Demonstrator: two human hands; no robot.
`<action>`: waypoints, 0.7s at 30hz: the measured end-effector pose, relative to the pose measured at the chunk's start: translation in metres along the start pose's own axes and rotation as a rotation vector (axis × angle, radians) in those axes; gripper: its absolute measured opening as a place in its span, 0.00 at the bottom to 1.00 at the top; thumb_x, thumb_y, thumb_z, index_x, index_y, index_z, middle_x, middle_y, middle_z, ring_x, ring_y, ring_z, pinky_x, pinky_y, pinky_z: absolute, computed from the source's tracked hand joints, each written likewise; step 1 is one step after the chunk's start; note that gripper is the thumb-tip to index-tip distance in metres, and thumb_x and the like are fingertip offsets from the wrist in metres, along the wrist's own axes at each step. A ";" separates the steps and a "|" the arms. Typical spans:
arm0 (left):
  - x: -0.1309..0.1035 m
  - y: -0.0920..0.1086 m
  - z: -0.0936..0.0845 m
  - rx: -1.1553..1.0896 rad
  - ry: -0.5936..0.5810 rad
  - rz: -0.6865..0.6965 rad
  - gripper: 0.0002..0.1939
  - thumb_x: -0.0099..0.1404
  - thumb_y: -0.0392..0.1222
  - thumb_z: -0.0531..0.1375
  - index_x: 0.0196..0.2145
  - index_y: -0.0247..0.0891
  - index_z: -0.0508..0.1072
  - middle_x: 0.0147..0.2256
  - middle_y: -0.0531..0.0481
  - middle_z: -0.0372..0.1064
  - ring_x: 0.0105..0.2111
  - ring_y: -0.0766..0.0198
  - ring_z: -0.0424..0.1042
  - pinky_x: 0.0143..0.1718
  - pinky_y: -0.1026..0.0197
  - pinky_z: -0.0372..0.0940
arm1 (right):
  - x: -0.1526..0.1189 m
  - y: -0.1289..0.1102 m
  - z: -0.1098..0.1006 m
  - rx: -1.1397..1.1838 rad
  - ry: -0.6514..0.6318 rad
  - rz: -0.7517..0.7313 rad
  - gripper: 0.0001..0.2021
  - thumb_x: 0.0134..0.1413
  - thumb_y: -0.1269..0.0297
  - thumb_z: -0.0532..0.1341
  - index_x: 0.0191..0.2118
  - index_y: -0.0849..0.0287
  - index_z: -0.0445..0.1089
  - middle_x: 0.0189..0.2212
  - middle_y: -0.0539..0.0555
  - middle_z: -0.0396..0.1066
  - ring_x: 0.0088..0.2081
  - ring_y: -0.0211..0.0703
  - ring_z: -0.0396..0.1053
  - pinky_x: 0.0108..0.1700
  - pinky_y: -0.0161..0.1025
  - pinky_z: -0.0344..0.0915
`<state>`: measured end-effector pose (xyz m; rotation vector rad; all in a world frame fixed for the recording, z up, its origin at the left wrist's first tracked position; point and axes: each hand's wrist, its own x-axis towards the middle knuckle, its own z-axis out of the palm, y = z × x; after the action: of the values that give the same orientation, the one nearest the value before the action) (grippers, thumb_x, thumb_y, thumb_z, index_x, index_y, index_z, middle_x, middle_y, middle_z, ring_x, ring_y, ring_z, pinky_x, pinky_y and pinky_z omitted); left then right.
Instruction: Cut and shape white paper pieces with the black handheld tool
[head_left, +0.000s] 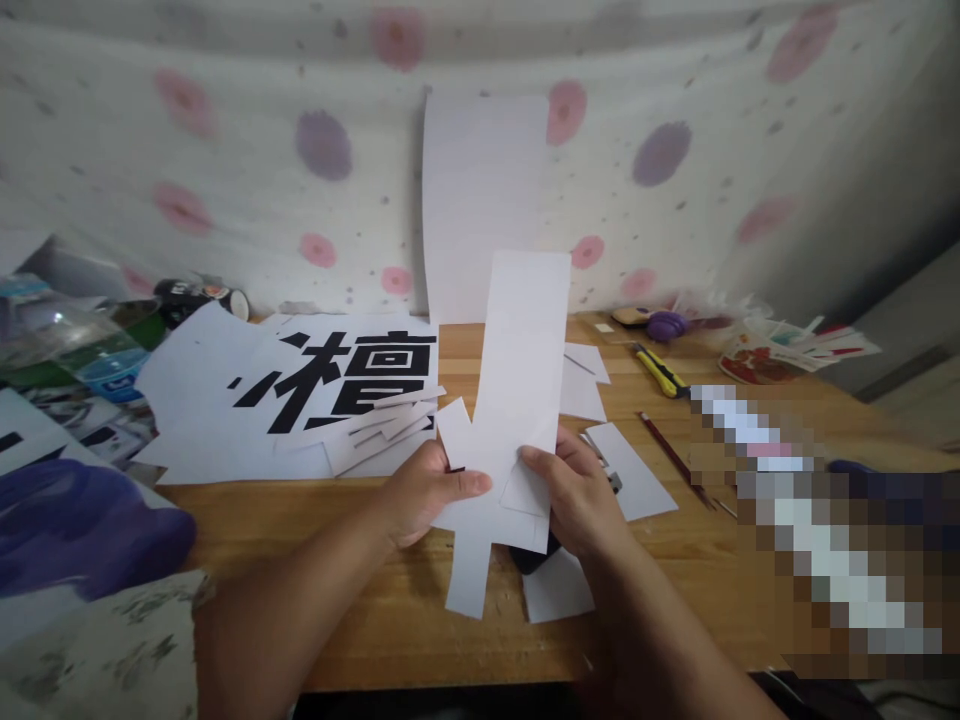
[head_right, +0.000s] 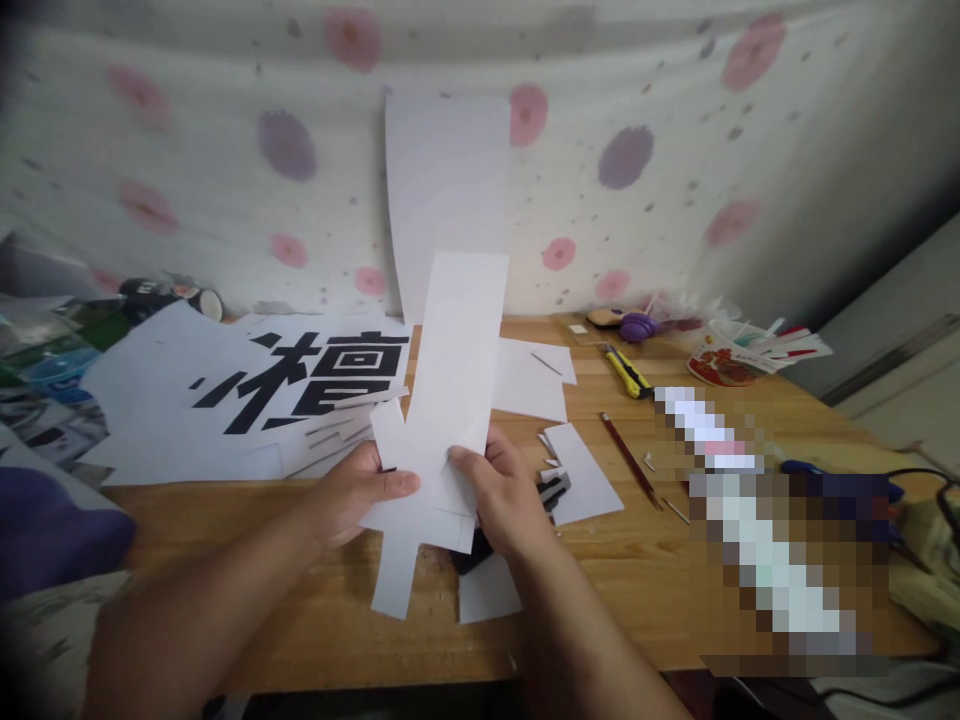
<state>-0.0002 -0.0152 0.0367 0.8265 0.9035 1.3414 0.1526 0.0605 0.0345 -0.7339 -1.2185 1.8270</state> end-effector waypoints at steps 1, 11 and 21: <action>0.000 0.000 0.000 -0.001 0.001 0.000 0.18 0.50 0.44 0.73 0.38 0.37 0.79 0.30 0.51 0.74 0.28 0.66 0.70 0.36 0.63 0.66 | 0.000 0.000 0.001 0.006 0.004 0.007 0.16 0.42 0.58 0.69 0.38 0.58 0.74 0.28 0.52 0.78 0.27 0.44 0.72 0.30 0.39 0.67; 0.005 0.004 -0.009 -0.077 0.051 -0.049 0.19 0.50 0.49 0.71 0.36 0.36 0.76 0.29 0.48 0.75 0.28 0.63 0.73 0.29 0.65 0.67 | 0.010 0.002 -0.003 0.104 0.234 -0.209 0.14 0.44 0.60 0.69 0.39 0.56 0.72 0.35 0.53 0.80 0.36 0.47 0.75 0.39 0.44 0.70; 0.003 0.008 -0.011 -0.177 0.010 -0.010 0.27 0.49 0.56 0.73 0.41 0.35 0.77 0.35 0.43 0.77 0.30 0.63 0.75 0.32 0.64 0.72 | 0.010 -0.004 -0.002 0.220 0.361 -0.367 0.13 0.41 0.63 0.70 0.35 0.55 0.70 0.34 0.51 0.79 0.37 0.44 0.75 0.37 0.40 0.71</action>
<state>-0.0134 -0.0114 0.0394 0.6787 0.7833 1.3958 0.1500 0.0707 0.0373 -0.6331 -0.8366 1.4238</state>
